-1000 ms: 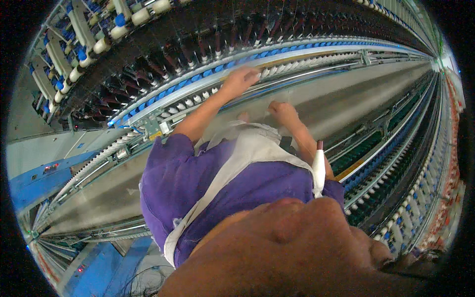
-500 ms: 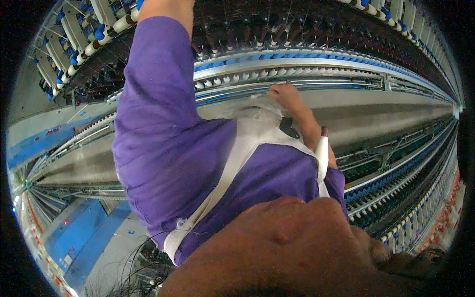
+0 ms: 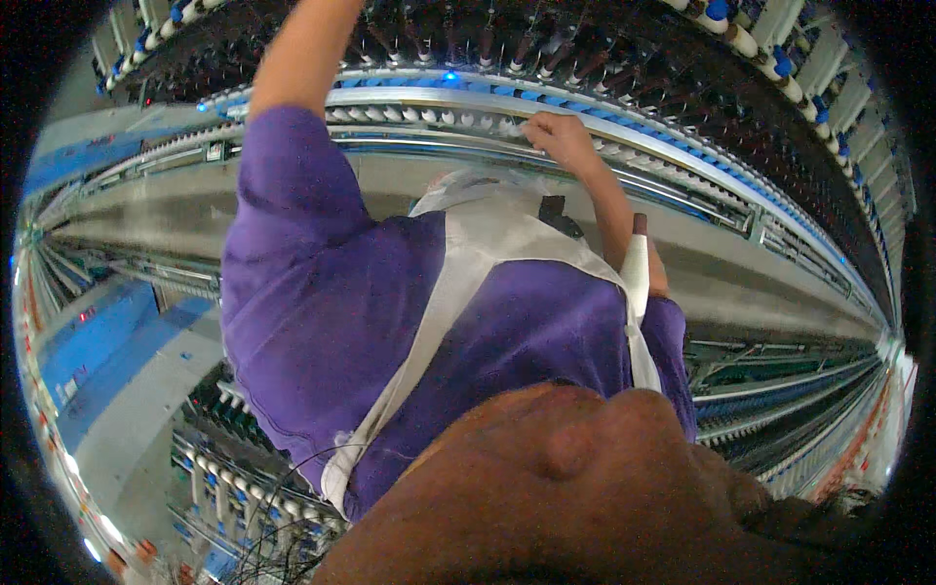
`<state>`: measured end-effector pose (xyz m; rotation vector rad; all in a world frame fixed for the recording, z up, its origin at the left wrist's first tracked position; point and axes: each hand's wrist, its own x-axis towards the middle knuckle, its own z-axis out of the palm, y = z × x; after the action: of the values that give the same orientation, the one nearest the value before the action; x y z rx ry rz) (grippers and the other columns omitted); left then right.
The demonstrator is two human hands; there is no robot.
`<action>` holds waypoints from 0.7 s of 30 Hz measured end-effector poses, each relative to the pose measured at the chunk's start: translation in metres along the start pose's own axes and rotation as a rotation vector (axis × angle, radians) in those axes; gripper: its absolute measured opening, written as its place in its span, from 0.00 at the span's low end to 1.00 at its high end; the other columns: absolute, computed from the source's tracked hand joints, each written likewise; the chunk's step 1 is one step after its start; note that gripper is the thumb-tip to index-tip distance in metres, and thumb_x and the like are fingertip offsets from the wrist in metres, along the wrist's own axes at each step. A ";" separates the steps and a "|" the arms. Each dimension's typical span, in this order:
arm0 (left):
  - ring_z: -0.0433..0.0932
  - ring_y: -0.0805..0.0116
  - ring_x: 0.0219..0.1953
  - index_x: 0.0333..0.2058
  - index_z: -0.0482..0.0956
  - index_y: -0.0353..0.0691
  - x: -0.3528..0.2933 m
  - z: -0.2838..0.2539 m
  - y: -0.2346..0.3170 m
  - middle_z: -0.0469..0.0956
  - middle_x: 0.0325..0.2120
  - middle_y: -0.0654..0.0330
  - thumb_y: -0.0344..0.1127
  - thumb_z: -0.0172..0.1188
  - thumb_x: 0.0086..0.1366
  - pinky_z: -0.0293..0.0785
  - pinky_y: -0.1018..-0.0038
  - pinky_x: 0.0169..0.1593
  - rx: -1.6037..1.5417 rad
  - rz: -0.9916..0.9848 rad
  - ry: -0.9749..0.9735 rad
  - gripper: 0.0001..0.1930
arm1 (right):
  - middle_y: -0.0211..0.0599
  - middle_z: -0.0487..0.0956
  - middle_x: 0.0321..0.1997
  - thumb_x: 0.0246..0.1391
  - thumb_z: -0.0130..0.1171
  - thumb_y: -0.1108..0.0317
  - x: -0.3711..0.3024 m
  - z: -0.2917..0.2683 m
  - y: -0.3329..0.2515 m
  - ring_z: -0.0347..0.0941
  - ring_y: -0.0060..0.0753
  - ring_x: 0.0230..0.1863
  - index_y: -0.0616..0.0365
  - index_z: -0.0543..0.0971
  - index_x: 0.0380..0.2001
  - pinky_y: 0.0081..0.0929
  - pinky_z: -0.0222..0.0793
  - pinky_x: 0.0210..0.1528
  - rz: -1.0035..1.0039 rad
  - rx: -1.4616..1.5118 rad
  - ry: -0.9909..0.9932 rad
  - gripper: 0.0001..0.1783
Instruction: The person threads yarn through the guides and tensioners of a spinning machine. They use both hands to pull and guide the yarn along the machine's path, repeating the action across multiple spindles.
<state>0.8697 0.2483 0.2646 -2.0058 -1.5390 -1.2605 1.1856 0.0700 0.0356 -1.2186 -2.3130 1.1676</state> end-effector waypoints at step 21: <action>0.78 0.73 0.32 0.41 0.75 0.39 -0.391 0.012 0.051 0.79 0.35 0.61 0.35 0.55 0.70 0.78 0.75 0.39 -1.459 -1.630 0.104 0.07 | 0.30 0.81 0.26 0.60 0.60 0.54 0.070 0.032 -0.024 0.76 0.19 0.26 0.59 0.82 0.36 0.20 0.70 0.30 0.071 0.359 -0.144 0.17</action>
<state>0.9081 -0.0033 -0.0373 -0.2242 -2.4954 -3.6875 1.1118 0.1009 0.0252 -1.1209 -2.0454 1.6577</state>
